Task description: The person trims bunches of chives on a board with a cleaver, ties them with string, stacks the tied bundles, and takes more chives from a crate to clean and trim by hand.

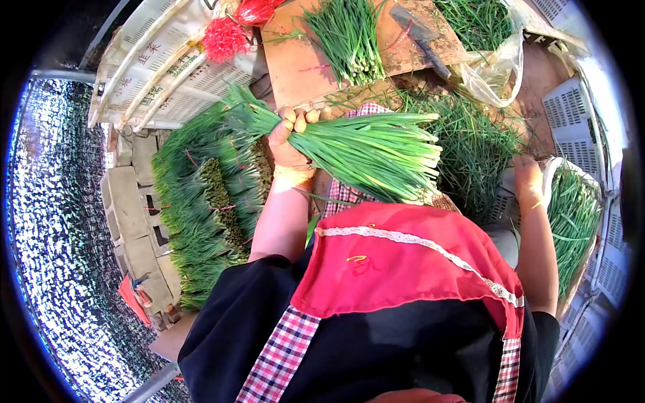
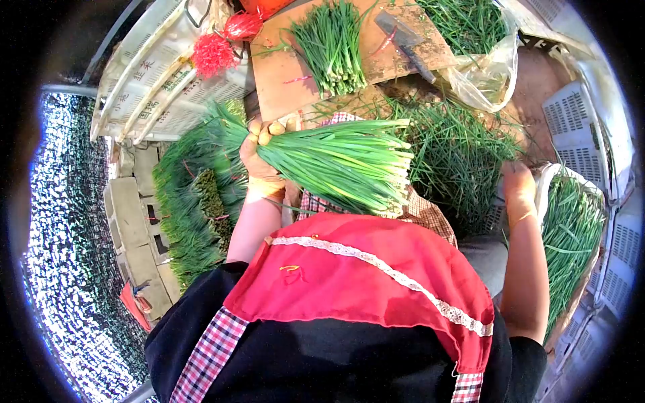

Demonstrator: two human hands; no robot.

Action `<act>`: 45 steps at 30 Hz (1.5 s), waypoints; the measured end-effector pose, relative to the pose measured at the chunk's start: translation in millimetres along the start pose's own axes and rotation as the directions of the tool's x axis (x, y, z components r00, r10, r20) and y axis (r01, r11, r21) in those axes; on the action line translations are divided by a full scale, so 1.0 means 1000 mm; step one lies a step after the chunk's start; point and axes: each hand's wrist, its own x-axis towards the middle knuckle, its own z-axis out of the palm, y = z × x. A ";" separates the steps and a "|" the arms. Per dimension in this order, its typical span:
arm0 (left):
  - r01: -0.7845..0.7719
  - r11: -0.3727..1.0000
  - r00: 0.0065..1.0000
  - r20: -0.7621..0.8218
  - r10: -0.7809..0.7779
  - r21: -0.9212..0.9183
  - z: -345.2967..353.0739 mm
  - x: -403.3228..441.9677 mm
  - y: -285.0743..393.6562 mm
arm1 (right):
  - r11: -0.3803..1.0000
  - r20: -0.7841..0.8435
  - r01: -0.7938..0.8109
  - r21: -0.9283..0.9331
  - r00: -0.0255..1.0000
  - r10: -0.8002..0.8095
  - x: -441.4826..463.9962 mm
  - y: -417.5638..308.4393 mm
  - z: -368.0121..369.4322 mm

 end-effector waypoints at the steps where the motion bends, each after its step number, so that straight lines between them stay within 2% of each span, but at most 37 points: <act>1: 0.010 1.000 1.000 0.024 -0.011 0.016 0.000 0.003 0.000 | 0.941 -0.041 -0.010 -0.338 0.999 -0.004 -0.004 0.001 -0.005; 2: 0.012 1.000 1.000 0.028 -0.013 0.014 0.001 0.004 0.000 | 0.905 -0.187 -0.135 -0.404 0.980 0.063 -0.004 -0.005 0.010; 3: 0.018 1.000 0.999 0.032 -0.019 0.012 0.005 0.003 0.000 | 0.964 -0.160 0.063 -0.257 0.981 -0.107 -0.004 -0.024 0.018; 4: 0.020 1.000 0.999 0.040 -0.021 0.011 0.007 0.004 -0.001 | 0.959 -0.165 0.265 -0.102 0.946 -0.279 -0.001 -0.046 0.026; 5: 0.021 1.000 0.997 0.070 -0.020 -0.009 0.003 0.006 -0.001 | 0.920 -0.082 0.367 0.141 0.930 -0.358 -0.010 -0.086 0.029; 6: 0.018 1.000 0.997 0.072 -0.018 -0.008 0.005 0.006 -0.002 | 0.821 -0.017 0.424 0.383 0.892 -0.452 -0.018 -0.122 0.029; 8: 0.032 0.999 0.994 0.103 -0.030 -0.012 0.010 0.005 0.000 | 0.779 0.077 0.541 0.316 0.804 -0.589 -0.010 -0.151 0.035; 9: 0.042 0.999 0.995 0.094 -0.043 0.009 0.011 0.003 0.002 | 0.834 0.150 0.509 0.213 0.826 -0.543 -0.011 -0.164 0.036; 10: 0.038 0.999 0.995 0.093 -0.039 0.015 0.011 0.004 0.003 | 0.830 0.151 0.513 0.218 0.823 -0.548 -0.004 -0.165 0.039; 12: 0.029 0.998 0.998 0.060 -0.033 0.058 0.010 0.005 0.003 | 0.866 0.332 0.494 0.074 0.807 -0.488 0.014 -0.165 0.049; 14: 0.039 0.998 0.998 0.042 -0.040 0.044 0.011 0.005 0.003 | 0.886 0.315 0.452 0.097 0.831 -0.459 0.020 -0.157 0.062; 16: 0.037 0.999 0.996 0.077 -0.038 0.019 0.007 0.006 0.001 | 0.849 0.197 0.358 0.390 0.868 -0.456 0.016 -0.153 0.070; 17: 0.036 0.999 0.998 0.058 -0.035 -0.002 0.006 0.005 0.000 | 0.804 0.398 0.111 0.585 0.824 -0.403 0.010 -0.148 0.066; 18: 0.041 0.999 0.997 0.059 -0.041 -0.003 0.006 0.006 -0.001 | 0.803 0.397 0.108 0.586 0.826 -0.400 0.011 -0.144 0.072; 20: 0.034 0.998 0.999 0.021 -0.033 -0.052 0.006 0.004 -0.001 | 0.680 0.360 0.107 0.725 0.783 -0.508 0.012 -0.134 0.091; 21: 0.013 1.000 0.997 0.072 -0.014 0.005 0.003 0.006 -0.002 | 0.681 0.364 0.105 0.725 0.781 -0.508 0.011 -0.134 0.089; 24: 0.011 1.000 1.000 0.017 -0.011 0.005 0.000 0.004 -0.001 | 0.832 0.347 0.081 0.549 0.884 -0.315 0.005 -0.127 0.075; 25: -0.012 0.998 0.999 -0.041 0.014 0.054 0.005 0.005 -0.003 | 0.585 0.303 -0.046 0.810 0.886 -0.350 0.011 -0.104 0.074; 26: -0.014 0.998 0.999 -0.046 0.017 0.056 0.010 0.004 -0.003 | 0.538 0.287 -0.146 0.831 0.939 -0.189 0.017 -0.088 0.061; 27: 0.000 0.998 0.977 -0.213 0.012 0.057 0.017 0.004 -0.003 | 0.853 0.147 0.106 0.510 0.967 -0.208 0.018 -0.062 0.040; 28: 0.005 0.998 0.929 -0.369 0.016 0.055 0.028 0.008 -0.001 | 0.987 0.207 0.065 -0.148 0.978 -0.033 0.014 -0.053 0.011; 29: -0.013 0.994 0.912 -0.406 0.058 0.113 0.049 0.014 0.001 | 0.796 0.185 0.008 -0.605 0.974 0.131 0.022 -0.030 0.004; 30: 0.110 0.978 0.915 -0.402 -0.031 0.176 0.071 0.024 0.004 | 0.888 0.124 0.016 -0.460 0.991 0.046 0.006 -0.015 -0.007; 31: 0.231 0.944 0.908 -0.400 -0.123 0.235 0.089 0.039 0.004 | 0.933 0.049 0.088 -0.350 0.996 -0.076 0.002 -0.035 -0.010; 32: 0.170 0.886 0.959 -0.279 -0.048 0.432 0.102 0.058 -0.004 | 0.954 -0.037 0.168 -0.246 0.982 -0.183 -0.008 -0.064 -0.010; 33: 0.300 0.810 0.927 -0.355 -0.122 0.504 0.138 0.068 -0.010 | 0.932 -0.002 0.341 0.126 0.939 -0.343 -0.019 -0.096 -0.013; 34: 0.308 0.747 0.945 -0.278 -0.170 0.590 0.165 0.075 -0.019 | 0.754 -0.035 0.451 0.478 0.867 -0.497 -0.031 -0.130 -0.016; 35: 0.217 0.659 0.974 -0.199 -0.103 0.720 0.175 0.087 -0.035 | 0.687 -0.079 0.510 0.518 0.828 -0.555 -0.048 -0.164 -0.020; 36: 0.220 0.698 0.975 -0.145 -0.166 0.681 0.181 0.099 -0.053 | 0.612 -0.131 0.566 0.552 0.784 -0.607 -0.061 -0.190 -0.022; 37: 0.193 0.673 0.981 -0.120 -0.154 0.714 0.199 0.101 -0.067 | 0.579 -0.216 0.640 0.505 0.743 -0.633 -0.058 -0.200 -0.016; 38: 0.168 0.645 0.985 -0.097 -0.144 0.746 0.217 0.101 -0.079 | 0.557 -0.268 0.669 0.492 0.725 -0.634 -0.050 -0.203 -0.008; 40: 0.109 0.697 0.994 -0.080 -0.074 0.708 0.239 0.099 -0.107 | 0.463 -0.354 0.635 0.618 0.751 -0.557 -0.018 -0.199 0.004; 41: 0.157 0.439 0.985 -0.172 -0.004 0.885 0.246 0.100 -0.109 | 0.441 -0.376 0.613 0.656 0.772 -0.513 -0.008 -0.193 0.004; 42: 0.150 0.442 0.987 -0.160 -0.015 0.884 0.253 0.097 -0.109 | 0.531 -0.402 0.584 0.614 0.811 -0.426 -0.008 -0.190 -0.006; 44: 0.160 0.425 0.975 -0.076 -0.207 0.891 0.259 0.090 -0.104 | 0.562 -0.252 0.584 0.585 0.790 -0.559 -0.010 -0.180 -0.032; 45: 0.104 0.557 0.906 0.152 -0.395 0.824 0.261 0.083 -0.091 | 0.597 -0.185 0.597 0.536 0.773 -0.607 -0.013 -0.178 -0.045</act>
